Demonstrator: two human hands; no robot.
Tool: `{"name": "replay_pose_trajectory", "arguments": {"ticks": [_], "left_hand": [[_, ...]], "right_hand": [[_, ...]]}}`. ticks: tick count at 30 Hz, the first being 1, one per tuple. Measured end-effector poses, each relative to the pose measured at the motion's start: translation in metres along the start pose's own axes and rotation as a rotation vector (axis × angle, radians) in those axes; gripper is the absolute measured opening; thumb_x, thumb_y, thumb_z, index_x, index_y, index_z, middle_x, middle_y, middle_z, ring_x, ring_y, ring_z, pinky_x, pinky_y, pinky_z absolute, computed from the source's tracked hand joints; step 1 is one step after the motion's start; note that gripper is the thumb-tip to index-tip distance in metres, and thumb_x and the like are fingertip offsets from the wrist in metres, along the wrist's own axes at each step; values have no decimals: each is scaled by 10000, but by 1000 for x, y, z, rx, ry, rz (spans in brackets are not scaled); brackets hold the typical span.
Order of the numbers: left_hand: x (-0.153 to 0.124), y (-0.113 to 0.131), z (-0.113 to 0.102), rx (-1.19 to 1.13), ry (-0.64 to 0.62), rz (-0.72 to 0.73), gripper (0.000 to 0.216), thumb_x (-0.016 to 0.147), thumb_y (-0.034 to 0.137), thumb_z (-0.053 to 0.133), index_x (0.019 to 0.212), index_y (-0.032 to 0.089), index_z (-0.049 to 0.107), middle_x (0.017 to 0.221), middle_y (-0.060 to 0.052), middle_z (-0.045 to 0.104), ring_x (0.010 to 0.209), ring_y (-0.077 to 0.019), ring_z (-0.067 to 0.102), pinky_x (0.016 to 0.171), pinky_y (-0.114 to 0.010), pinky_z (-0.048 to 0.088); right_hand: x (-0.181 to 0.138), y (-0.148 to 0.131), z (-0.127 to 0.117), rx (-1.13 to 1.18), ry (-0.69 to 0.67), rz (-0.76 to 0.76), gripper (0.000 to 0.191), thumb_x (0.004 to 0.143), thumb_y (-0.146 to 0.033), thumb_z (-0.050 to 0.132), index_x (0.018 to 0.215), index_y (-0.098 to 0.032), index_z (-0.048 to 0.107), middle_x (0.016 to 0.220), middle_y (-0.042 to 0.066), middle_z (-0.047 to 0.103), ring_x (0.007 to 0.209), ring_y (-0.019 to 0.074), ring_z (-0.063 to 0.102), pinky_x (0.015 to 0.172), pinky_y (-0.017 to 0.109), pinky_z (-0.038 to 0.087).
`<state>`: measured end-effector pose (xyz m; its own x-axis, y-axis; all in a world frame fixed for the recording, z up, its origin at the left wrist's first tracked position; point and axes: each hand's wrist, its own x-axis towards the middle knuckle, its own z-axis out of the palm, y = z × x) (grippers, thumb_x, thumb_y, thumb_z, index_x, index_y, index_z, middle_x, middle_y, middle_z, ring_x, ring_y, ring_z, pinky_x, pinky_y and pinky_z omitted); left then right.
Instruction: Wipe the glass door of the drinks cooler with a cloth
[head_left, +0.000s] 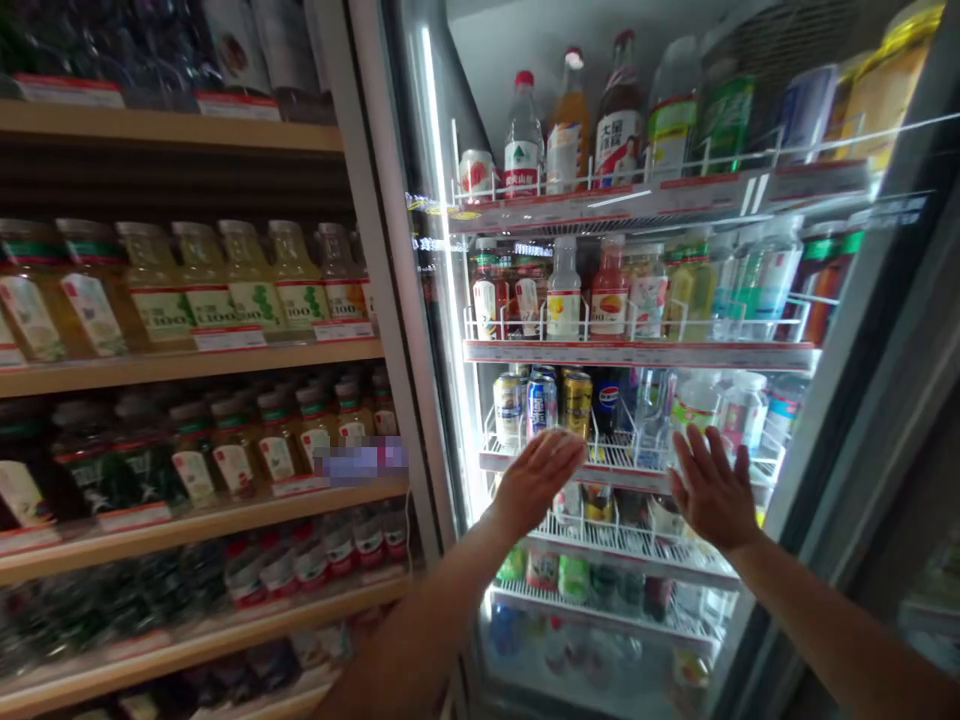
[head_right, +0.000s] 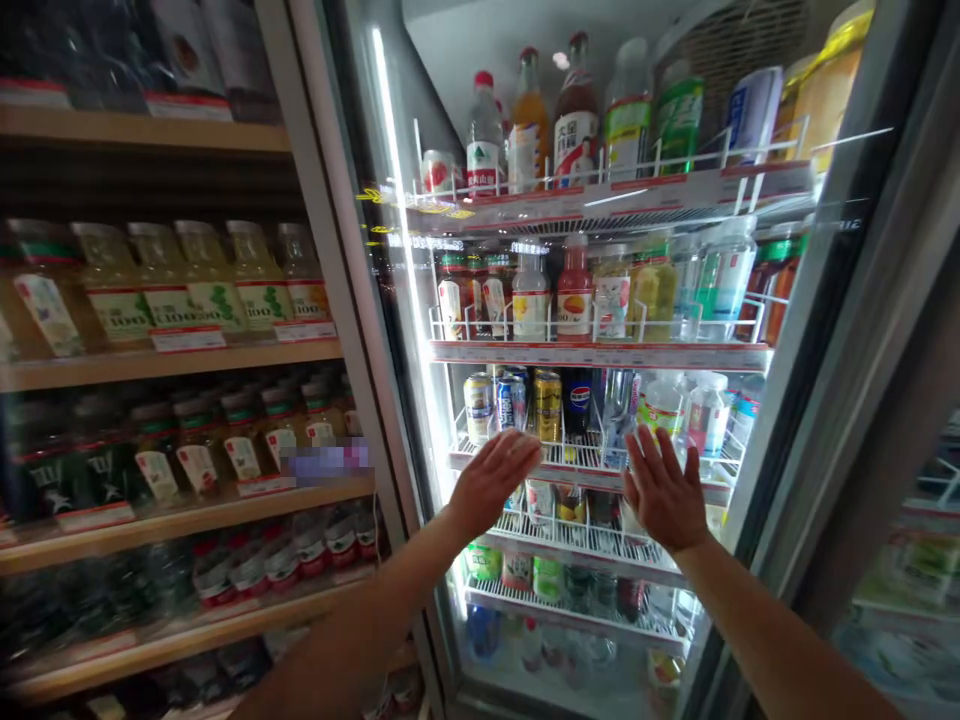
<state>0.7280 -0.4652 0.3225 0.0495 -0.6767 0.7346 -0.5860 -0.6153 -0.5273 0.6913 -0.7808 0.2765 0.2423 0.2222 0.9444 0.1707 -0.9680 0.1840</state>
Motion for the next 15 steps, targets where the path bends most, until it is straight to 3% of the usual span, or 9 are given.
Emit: {"name": "replay_pose_trajectory", "arguments": {"ticks": [5, 7, 9, 11, 13, 15], "left_hand": [[54, -60, -23, 80, 249, -435, 631, 959, 99, 384, 1569, 159, 235, 1571, -115, 404, 1538, -275, 168, 1235, -516, 321], [78, -62, -25, 75, 318, -526, 627, 959, 113, 367, 1570, 163, 232, 1590, -115, 367, 1539, -280, 168, 1240, -541, 303], [92, -44, -19, 43, 282, -450, 630, 945, 108, 357, 1563, 179, 260, 1594, -87, 364, 1539, -271, 169, 1244, -528, 303], [97, -21, -12, -5, 137, -180, 644, 929, 95, 357, 1556, 225, 286, 1592, -33, 374, 1530, -234, 213, 1239, -479, 330], [101, -13, -12, -29, 24, 26, 649, 921, 88, 358, 1543, 268, 313, 1583, 13, 391, 1514, -204, 262, 1235, -449, 344], [107, -27, -19, -10, 59, -36, 638, 917, 89, 363, 1531, 262, 343, 1569, 16, 413, 1516, -214, 257, 1243, -469, 326]], "right_hand": [[-5, 1, 9, -10, 20, 12, 658, 978, -340, 486, 1578, -235, 239, 1552, 137, 427, 1485, 319, 308, 1215, 594, 133], [-7, 1, 10, -16, 27, 28, 660, 970, -334, 500, 1575, -237, 253, 1543, 138, 442, 1477, 324, 326, 1215, 591, 134], [-7, 1, 10, -19, 33, 37, 665, 963, -339, 515, 1572, -240, 266, 1536, 138, 453, 1470, 329, 338, 1215, 588, 133], [-7, 0, 9, -20, 33, 42, 668, 961, -337, 520, 1572, -242, 267, 1532, 136, 458, 1466, 328, 347, 1216, 584, 136], [-6, 0, 8, -24, 29, 38, 674, 959, -335, 523, 1573, -240, 261, 1531, 136, 460, 1463, 326, 353, 1215, 581, 146], [-5, 0, 8, -28, 25, 28, 674, 961, -335, 517, 1574, -234, 257, 1526, 135, 467, 1465, 319, 351, 1216, 576, 150]]}}
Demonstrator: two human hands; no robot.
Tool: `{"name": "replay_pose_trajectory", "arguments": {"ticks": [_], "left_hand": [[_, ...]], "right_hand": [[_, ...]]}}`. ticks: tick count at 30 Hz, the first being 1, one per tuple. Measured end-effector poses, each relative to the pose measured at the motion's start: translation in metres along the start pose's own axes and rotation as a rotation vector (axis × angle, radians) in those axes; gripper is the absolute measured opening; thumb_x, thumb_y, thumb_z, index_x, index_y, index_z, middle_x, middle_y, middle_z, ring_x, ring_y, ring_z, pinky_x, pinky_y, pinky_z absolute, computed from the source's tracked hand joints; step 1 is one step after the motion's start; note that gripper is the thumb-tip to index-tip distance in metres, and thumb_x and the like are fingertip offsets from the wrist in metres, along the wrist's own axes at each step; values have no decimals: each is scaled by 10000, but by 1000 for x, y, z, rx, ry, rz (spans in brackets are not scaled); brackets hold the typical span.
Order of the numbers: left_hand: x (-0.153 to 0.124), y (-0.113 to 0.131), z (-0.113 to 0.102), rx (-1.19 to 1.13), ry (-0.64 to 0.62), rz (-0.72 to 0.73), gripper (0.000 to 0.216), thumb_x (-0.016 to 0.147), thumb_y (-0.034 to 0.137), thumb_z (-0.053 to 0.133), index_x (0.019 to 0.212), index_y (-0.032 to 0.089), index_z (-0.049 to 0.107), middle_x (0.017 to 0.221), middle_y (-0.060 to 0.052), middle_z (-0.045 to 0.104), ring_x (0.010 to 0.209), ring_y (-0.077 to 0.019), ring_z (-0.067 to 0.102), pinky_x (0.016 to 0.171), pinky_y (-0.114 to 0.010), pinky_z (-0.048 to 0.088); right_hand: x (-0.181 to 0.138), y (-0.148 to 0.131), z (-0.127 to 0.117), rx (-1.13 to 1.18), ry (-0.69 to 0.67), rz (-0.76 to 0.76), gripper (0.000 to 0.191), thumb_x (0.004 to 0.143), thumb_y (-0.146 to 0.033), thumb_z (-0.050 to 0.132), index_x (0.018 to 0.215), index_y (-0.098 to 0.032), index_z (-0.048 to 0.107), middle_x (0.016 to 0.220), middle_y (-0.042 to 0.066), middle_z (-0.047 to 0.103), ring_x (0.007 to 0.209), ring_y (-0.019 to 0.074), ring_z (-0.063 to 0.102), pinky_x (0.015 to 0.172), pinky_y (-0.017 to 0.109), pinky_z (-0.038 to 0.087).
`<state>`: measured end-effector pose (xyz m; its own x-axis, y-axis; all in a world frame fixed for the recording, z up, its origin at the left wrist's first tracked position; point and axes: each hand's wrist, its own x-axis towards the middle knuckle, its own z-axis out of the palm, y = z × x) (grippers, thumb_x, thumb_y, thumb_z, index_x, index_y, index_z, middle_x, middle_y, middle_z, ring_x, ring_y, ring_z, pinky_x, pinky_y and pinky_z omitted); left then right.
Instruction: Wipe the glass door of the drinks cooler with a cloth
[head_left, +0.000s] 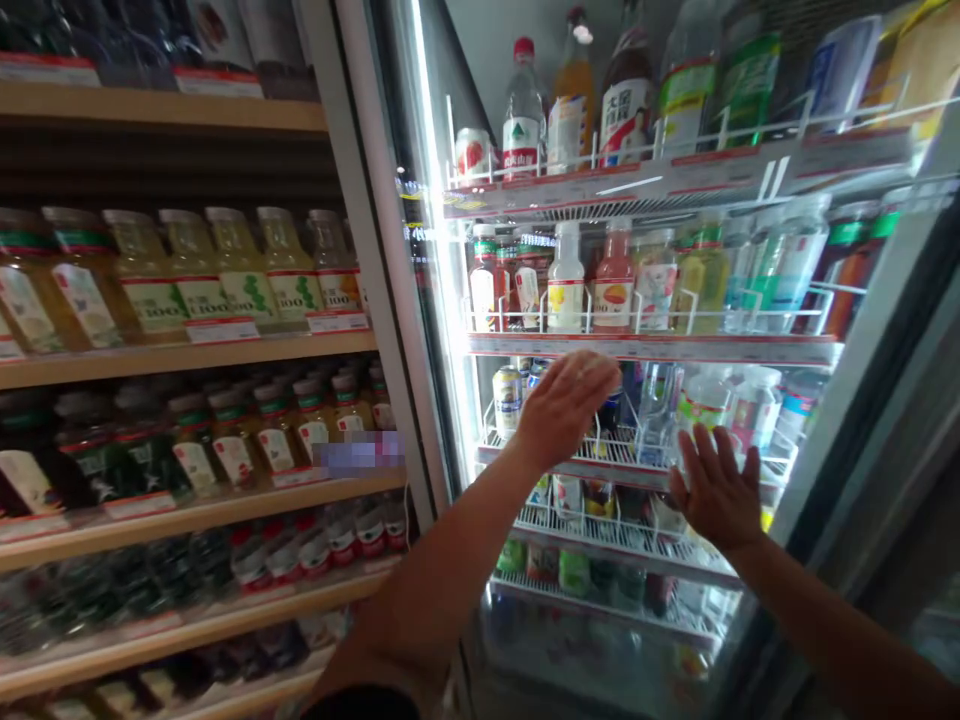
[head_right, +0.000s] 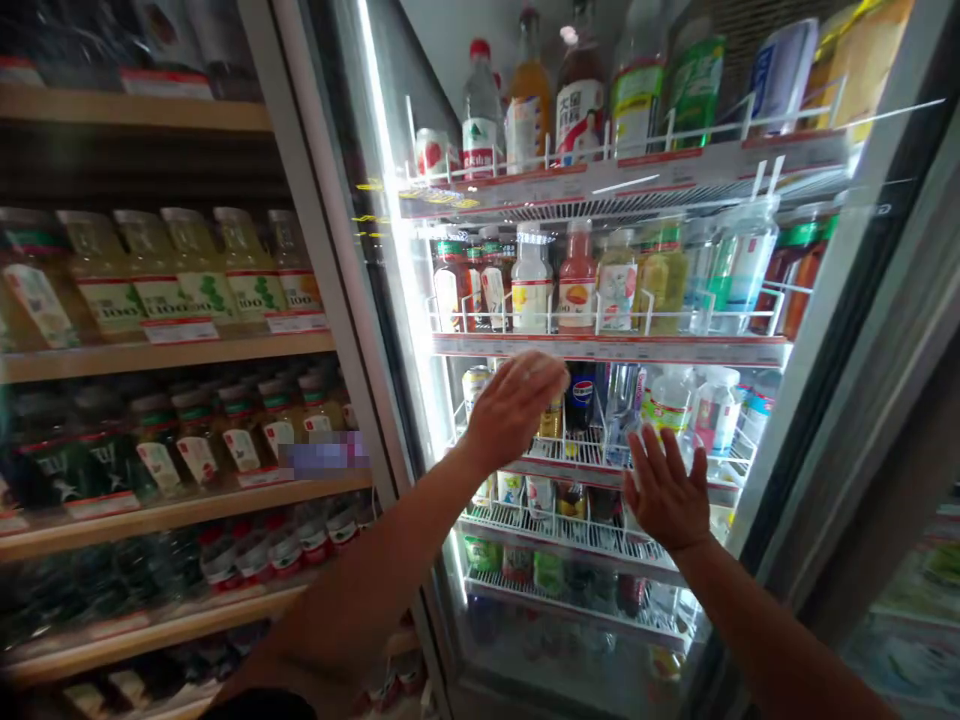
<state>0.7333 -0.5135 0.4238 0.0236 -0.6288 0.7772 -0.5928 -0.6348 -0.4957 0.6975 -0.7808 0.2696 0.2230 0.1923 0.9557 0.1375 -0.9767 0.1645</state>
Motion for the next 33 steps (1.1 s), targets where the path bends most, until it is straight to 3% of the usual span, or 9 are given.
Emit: {"name": "replay_pose_trajectory", "arguments": {"ticks": [3, 5, 8, 11, 13, 17, 24, 30, 33], "left_hand": [[13, -29, -11, 49, 194, -295, 622, 902, 88, 383, 1513, 202, 383, 1554, -36, 435, 1531, -259, 205, 1252, -518, 284], [8, -26, -7, 50, 244, -358, 613, 896, 86, 396, 1502, 182, 400, 1551, -60, 438, 1532, -271, 195, 1251, -531, 275], [-28, 16, 13, 3, 170, -198, 588, 905, 91, 409, 1483, 197, 429, 1524, -43, 479, 1536, -253, 182, 1252, -512, 279], [-65, 44, 26, -65, 5, 148, 527, 933, 123, 434, 1449, 221, 472, 1513, 4, 500, 1516, -205, 248, 1247, -414, 310], [-70, 33, 23, -26, -7, 25, 549, 937, 107, 421, 1473, 227, 442, 1524, -7, 486, 1518, -216, 245, 1250, -437, 300], [-68, 4, 12, 102, 133, -423, 618, 940, 104, 377, 1550, 174, 302, 1588, -101, 379, 1542, -277, 152, 1242, -534, 279], [-143, 81, 44, 59, -74, -238, 683, 892, 82, 420, 1547, 249, 316, 1530, -38, 477, 1525, -243, 226, 1220, -479, 347], [-67, 20, 16, 71, 130, -497, 632, 978, 162, 330, 1588, 178, 165, 1620, -115, 311, 1545, -267, 134, 1246, -526, 272], [-65, 50, 28, 44, 118, -516, 629, 975, 169, 338, 1586, 178, 186, 1626, -107, 301, 1546, -274, 124, 1248, -525, 265]], "right_hand": [[1, 1, 0, -2, 13, -19, 670, 964, -340, 509, 1574, -222, 258, 1511, 134, 486, 1473, 302, 339, 1224, 561, 140], [1, 2, 0, -2, 23, -27, 673, 962, -333, 514, 1574, -217, 258, 1508, 133, 490, 1477, 294, 334, 1228, 552, 135], [2, 3, 0, -4, 36, -40, 689, 953, -322, 538, 1573, -214, 259, 1511, 131, 485, 1479, 288, 330, 1232, 541, 124], [3, 4, -2, 5, 15, -45, 705, 946, -312, 554, 1575, -212, 251, 1518, 134, 475, 1478, 291, 332, 1231, 543, 123], [3, 4, -3, 16, 8, -47, 712, 942, -307, 558, 1576, -211, 248, 1520, 135, 474, 1477, 293, 334, 1230, 546, 123], [1, 6, -5, 58, -1, -48, 707, 938, -296, 543, 1576, -210, 252, 1534, 136, 454, 1477, 305, 330, 1227, 559, 111], [-3, 8, -6, 124, -20, -45, 706, 933, -291, 527, 1578, -218, 249, 1563, 139, 408, 1468, 333, 342, 1220, 581, 101], [2, 7, -7, 104, -9, -80, 731, 922, -269, 511, 1586, -203, 214, 1575, 138, 383, 1483, 324, 311, 1223, 587, 86], [3, 9, -7, 99, 4, -85, 722, 922, -264, 497, 1585, -203, 219, 1574, 127, 387, 1486, 308, 311, 1229, 571, 83]]}}
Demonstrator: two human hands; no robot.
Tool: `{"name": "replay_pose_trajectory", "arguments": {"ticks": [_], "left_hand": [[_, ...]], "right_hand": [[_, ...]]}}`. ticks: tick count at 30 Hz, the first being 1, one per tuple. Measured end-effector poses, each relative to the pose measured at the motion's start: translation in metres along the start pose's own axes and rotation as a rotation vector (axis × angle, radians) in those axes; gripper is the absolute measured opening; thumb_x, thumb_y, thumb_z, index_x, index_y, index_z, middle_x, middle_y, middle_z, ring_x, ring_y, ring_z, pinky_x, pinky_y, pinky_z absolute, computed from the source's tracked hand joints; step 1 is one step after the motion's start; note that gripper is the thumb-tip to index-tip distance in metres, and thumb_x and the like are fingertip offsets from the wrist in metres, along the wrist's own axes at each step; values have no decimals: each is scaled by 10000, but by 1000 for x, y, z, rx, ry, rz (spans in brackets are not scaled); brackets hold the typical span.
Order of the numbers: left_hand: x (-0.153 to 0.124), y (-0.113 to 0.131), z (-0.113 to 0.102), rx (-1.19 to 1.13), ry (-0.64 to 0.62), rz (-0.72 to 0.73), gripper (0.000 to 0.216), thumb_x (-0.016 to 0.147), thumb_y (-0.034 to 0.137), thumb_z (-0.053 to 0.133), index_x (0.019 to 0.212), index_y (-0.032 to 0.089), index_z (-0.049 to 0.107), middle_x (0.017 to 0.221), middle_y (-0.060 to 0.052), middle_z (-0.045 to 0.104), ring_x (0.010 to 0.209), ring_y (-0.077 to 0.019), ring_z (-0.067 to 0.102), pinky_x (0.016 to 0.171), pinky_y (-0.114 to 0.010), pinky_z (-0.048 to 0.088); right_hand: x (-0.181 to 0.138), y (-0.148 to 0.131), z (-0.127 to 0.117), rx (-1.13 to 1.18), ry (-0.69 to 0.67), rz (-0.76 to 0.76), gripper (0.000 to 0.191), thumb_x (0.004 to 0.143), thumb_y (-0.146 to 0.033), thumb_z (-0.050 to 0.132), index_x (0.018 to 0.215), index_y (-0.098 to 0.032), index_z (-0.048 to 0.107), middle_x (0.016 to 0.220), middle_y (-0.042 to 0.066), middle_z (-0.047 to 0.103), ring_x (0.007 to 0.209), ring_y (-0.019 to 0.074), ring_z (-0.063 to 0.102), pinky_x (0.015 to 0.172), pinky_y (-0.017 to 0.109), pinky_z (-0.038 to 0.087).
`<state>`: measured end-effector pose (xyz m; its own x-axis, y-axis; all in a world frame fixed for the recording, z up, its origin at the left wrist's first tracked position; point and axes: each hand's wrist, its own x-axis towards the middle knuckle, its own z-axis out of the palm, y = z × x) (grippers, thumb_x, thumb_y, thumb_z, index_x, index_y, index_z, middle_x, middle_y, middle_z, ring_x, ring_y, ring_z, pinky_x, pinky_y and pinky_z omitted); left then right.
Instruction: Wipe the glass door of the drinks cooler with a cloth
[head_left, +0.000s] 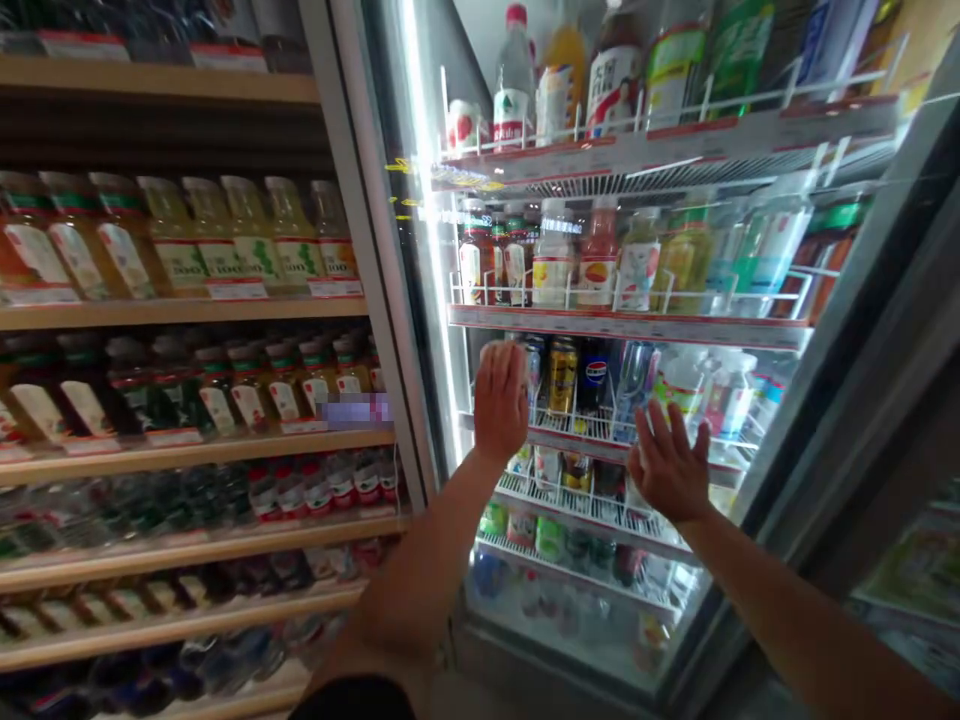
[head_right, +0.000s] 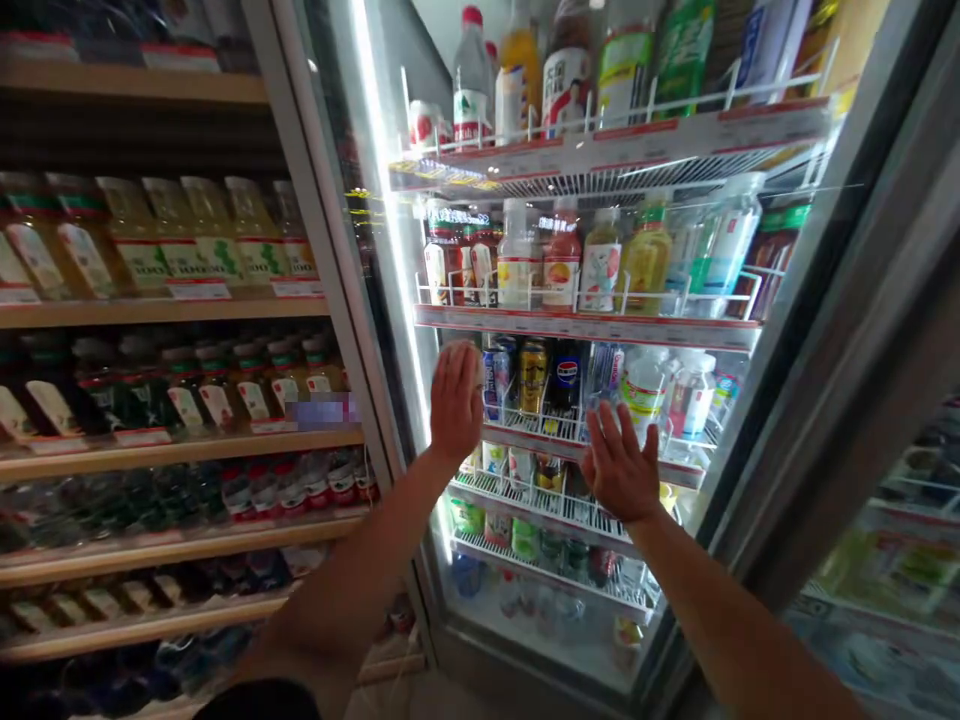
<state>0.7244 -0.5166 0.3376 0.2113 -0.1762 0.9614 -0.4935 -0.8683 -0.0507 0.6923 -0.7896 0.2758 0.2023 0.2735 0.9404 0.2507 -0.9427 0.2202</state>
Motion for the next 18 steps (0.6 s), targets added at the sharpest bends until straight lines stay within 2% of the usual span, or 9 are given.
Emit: {"name": "replay_pose_trajectory", "arguments": {"ticks": [2, 4, 5, 7, 9, 11, 13, 16, 18], "left_hand": [[-40, 22, 12, 10, -58, 95, 654, 947, 134, 374, 1580, 188, 220, 1594, -99, 371, 1542, -276, 144, 1233, -505, 309], [-69, 31, 19, 17, -114, 244, 673, 926, 111, 406, 1571, 233, 257, 1529, -58, 479, 1529, -253, 209, 1222, -473, 340], [-71, 28, 20, 22, -139, 264, 671, 926, 117, 412, 1569, 233, 262, 1522, -56, 488, 1523, -251, 230, 1222, -469, 341], [-51, 12, 15, 30, -126, 221, 649, 944, 152, 405, 1573, 199, 249, 1558, -86, 434, 1522, -262, 231, 1230, -484, 320], [-16, -9, 6, 39, -9, 100, 625, 974, 201, 373, 1578, 148, 218, 1609, -132, 330, 1536, -285, 172, 1241, -522, 275], [3, -19, 1, 42, 68, 4, 604, 995, 207, 328, 1580, 139, 199, 1631, -143, 273, 1542, -283, 148, 1248, -532, 249], [-10, -15, 3, 43, 63, -12, 606, 999, 197, 325, 1584, 144, 178, 1634, -149, 263, 1543, -285, 133, 1245, -536, 256], [-59, 2, 11, 43, -46, 132, 645, 988, 195, 408, 1588, 175, 171, 1595, -147, 353, 1542, -290, 127, 1225, -519, 310], [-69, 3, 14, 41, -93, 188, 648, 986, 195, 439, 1585, 197, 190, 1568, -135, 405, 1542, -283, 137, 1226, -511, 312]], "right_hand": [[0, 2, 0, -2, 10, -10, 713, 923, -270, 491, 1583, -203, 229, 1573, 122, 389, 1488, 301, 308, 1233, 561, 77], [-1, 3, 0, -5, 8, -21, 714, 923, -271, 493, 1583, -201, 229, 1572, 117, 391, 1492, 294, 300, 1237, 553, 75], [-2, 3, 0, -3, 6, -25, 718, 922, -271, 498, 1583, -201, 228, 1571, 115, 393, 1495, 290, 293, 1239, 548, 74], [-2, 3, 1, 0, 7, -31, 723, 918, -265, 513, 1581, -195, 233, 1566, 113, 403, 1500, 281, 283, 1243, 536, 68], [-2, 3, 1, 0, 13, -28, 721, 915, -259, 520, 1578, -188, 244, 1562, 115, 410, 1500, 277, 282, 1246, 527, 60], [-2, 3, 1, 4, 8, -25, 721, 915, -261, 515, 1579, -189, 242, 1562, 116, 408, 1498, 283, 286, 1245, 534, 59], [-2, 3, 0, -1, -5, -21, 722, 917, -262, 502, 1582, -193, 230, 1566, 118, 399, 1495, 288, 292, 1242, 543, 71], [-2, 3, 0, -29, -4, -31, 715, 921, -262, 491, 1582, -181, 229, 1560, 122, 406, 1491, 285, 303, 1243, 536, 78], [-1, 3, -1, -44, 2, -36, 713, 922, -259, 492, 1581, -174, 232, 1552, 118, 420, 1492, 277, 302, 1246, 524, 71]]}}
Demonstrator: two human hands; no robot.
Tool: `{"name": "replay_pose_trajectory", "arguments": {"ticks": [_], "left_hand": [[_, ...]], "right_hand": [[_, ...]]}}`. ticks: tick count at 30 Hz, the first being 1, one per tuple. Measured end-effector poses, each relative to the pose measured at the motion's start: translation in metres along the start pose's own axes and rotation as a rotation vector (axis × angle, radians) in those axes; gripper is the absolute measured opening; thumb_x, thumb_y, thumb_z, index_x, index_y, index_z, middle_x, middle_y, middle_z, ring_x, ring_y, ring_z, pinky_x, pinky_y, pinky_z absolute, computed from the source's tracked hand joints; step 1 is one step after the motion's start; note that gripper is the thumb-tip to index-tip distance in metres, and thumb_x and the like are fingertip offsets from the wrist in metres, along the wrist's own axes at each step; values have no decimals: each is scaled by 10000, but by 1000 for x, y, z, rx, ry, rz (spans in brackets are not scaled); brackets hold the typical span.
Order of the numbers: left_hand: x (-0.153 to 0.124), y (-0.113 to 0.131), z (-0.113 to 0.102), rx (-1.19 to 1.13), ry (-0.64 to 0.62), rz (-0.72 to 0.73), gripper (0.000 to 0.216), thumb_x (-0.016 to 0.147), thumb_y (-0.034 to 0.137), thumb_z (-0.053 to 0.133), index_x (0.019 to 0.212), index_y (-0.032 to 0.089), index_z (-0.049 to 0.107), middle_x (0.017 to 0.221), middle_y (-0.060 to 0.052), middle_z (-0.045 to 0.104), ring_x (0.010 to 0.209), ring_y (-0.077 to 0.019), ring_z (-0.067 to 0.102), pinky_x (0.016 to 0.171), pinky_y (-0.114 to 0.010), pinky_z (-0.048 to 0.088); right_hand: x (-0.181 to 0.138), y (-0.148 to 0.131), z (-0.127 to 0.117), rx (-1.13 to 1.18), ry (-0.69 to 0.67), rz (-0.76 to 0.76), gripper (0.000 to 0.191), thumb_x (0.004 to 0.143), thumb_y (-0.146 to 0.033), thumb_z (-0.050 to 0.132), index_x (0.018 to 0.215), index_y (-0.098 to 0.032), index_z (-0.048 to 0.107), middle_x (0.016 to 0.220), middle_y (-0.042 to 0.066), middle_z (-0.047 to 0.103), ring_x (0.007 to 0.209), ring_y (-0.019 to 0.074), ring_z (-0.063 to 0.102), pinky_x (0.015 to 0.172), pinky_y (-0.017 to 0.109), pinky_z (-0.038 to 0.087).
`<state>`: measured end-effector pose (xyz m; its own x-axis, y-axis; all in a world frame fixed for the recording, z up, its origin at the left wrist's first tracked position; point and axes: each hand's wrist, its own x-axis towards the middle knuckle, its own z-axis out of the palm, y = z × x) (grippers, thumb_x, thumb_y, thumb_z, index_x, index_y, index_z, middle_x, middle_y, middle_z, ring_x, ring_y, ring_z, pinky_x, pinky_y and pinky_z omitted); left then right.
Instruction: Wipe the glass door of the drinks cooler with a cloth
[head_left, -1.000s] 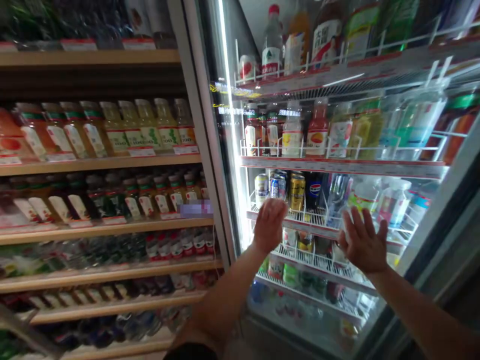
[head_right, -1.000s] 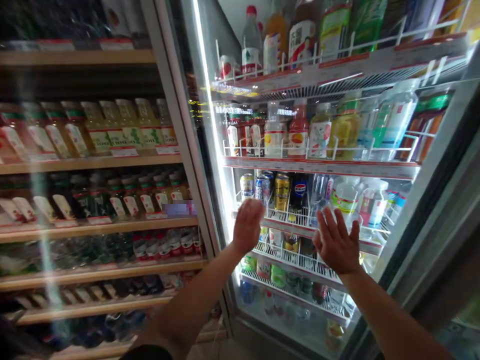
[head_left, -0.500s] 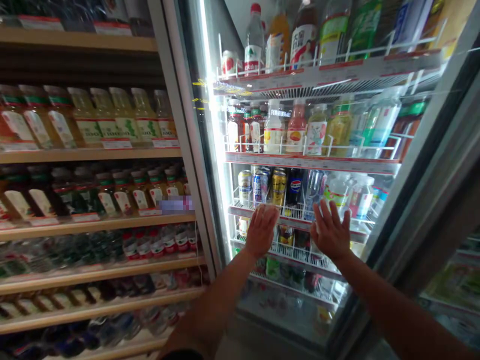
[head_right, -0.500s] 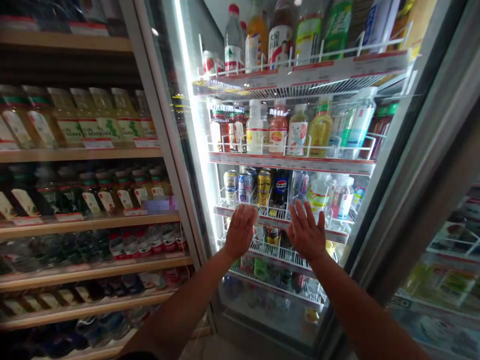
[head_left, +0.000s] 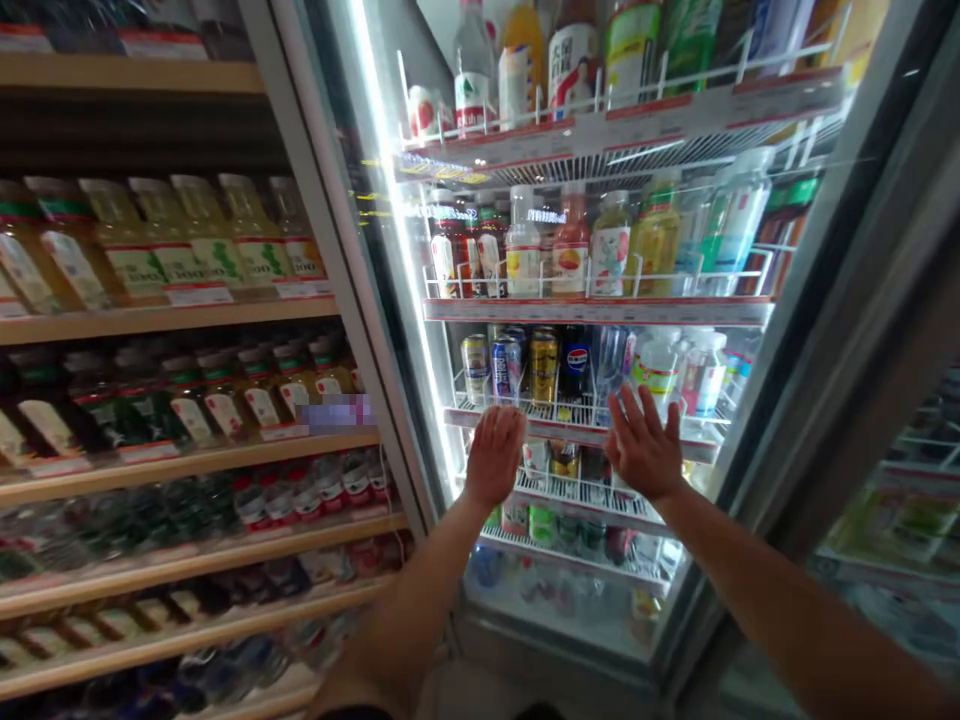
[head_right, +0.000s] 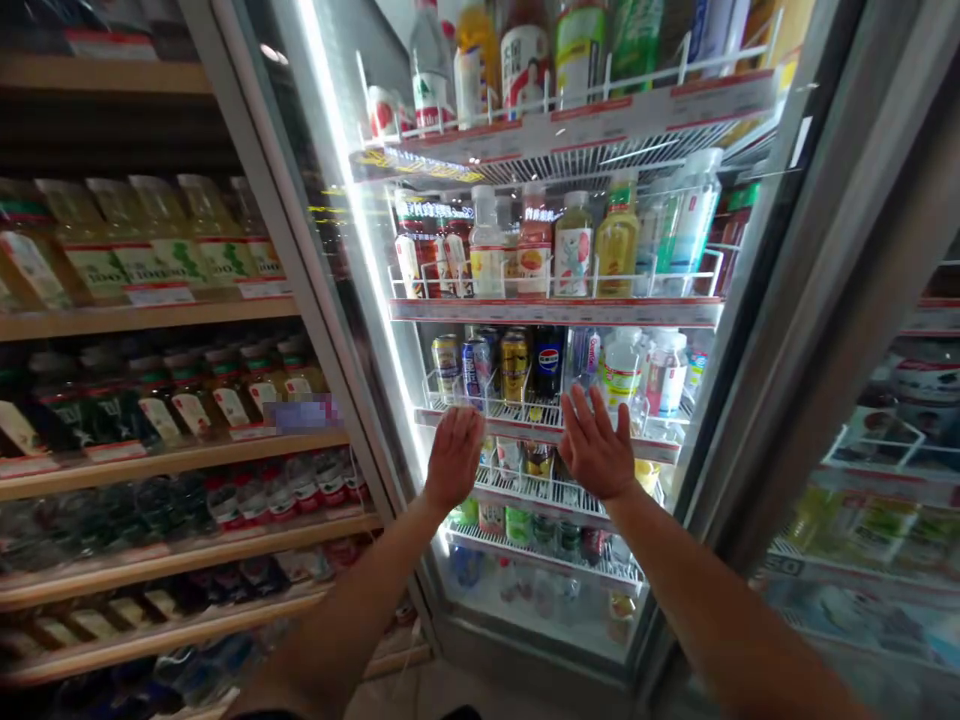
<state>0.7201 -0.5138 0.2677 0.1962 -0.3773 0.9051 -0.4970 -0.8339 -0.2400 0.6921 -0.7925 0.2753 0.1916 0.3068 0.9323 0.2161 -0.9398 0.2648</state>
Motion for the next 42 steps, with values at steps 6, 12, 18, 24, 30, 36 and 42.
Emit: {"name": "replay_pose_trajectory", "arguments": {"ticks": [6, 12, 18, 24, 30, 36, 42], "left_hand": [[58, -46, -11, 6, 135, -175, 608, 1029, 226, 324, 1595, 178, 108, 1655, -138, 201, 1542, -300, 137, 1254, -555, 237], [-33, -3, 4, 32, 62, 41, 635, 978, 140, 415, 1572, 257, 223, 1557, -95, 433, 1531, -247, 177, 1201, -474, 389], [40, -61, -14, 43, 131, -126, 634, 1007, 211, 391, 1592, 179, 147, 1613, -165, 305, 1538, -295, 157, 1243, -563, 274], [-7, -32, 2, -2, 149, -105, 663, 985, 158, 412, 1592, 209, 150, 1614, -150, 311, 1544, -289, 126, 1225, -556, 318], [15, -52, 1, -72, 165, -100, 675, 985, 196, 456, 1591, 212, 159, 1608, -136, 328, 1541, -283, 161, 1242, -540, 279], [32, -47, -7, -200, 145, -10, 645, 978, 107, 382, 1578, 273, 212, 1555, -68, 440, 1522, -228, 238, 1231, -465, 325], [6, 2, 10, -517, 192, -49, 795, 989, 142, 449, 1570, 309, -68, 1664, -194, 88, 1440, -245, 415, 1054, -409, 541]], "right_hand": [[2, 0, 0, 15, 5, 8, 740, 915, -255, 500, 1589, -191, 200, 1563, 104, 412, 1506, 263, 271, 1252, 513, 46], [2, 0, 0, 7, 12, -5, 719, 914, -246, 501, 1579, -172, 238, 1548, 114, 434, 1501, 262, 283, 1250, 510, 62], [0, 0, 2, 9, 4, -3, 722, 910, -251, 487, 1581, -176, 232, 1565, 117, 409, 1510, 276, 256, 1246, 542, 60], [1, -1, 2, -16, 4, -5, 729, 906, -238, 488, 1584, -179, 226, 1560, 118, 423, 1506, 286, 269, 1244, 541, 75], [2, -1, 0, -55, 1, -5, 748, 906, -254, 502, 1590, -201, 203, 1589, 115, 376, 1505, 299, 266, 1236, 543, 125], [17, -48, -16, 178, 3, 52, 769, 905, -163, 503, 1596, -210, 171, 1619, 129, 309, 1479, 295, 331, 1197, 522, 304], [55, -126, -5, 476, -95, -37, 717, 930, -124, 493, 1586, -176, 210, 1520, 138, 470, 1468, 250, 358, 1153, 464, 438]]}}
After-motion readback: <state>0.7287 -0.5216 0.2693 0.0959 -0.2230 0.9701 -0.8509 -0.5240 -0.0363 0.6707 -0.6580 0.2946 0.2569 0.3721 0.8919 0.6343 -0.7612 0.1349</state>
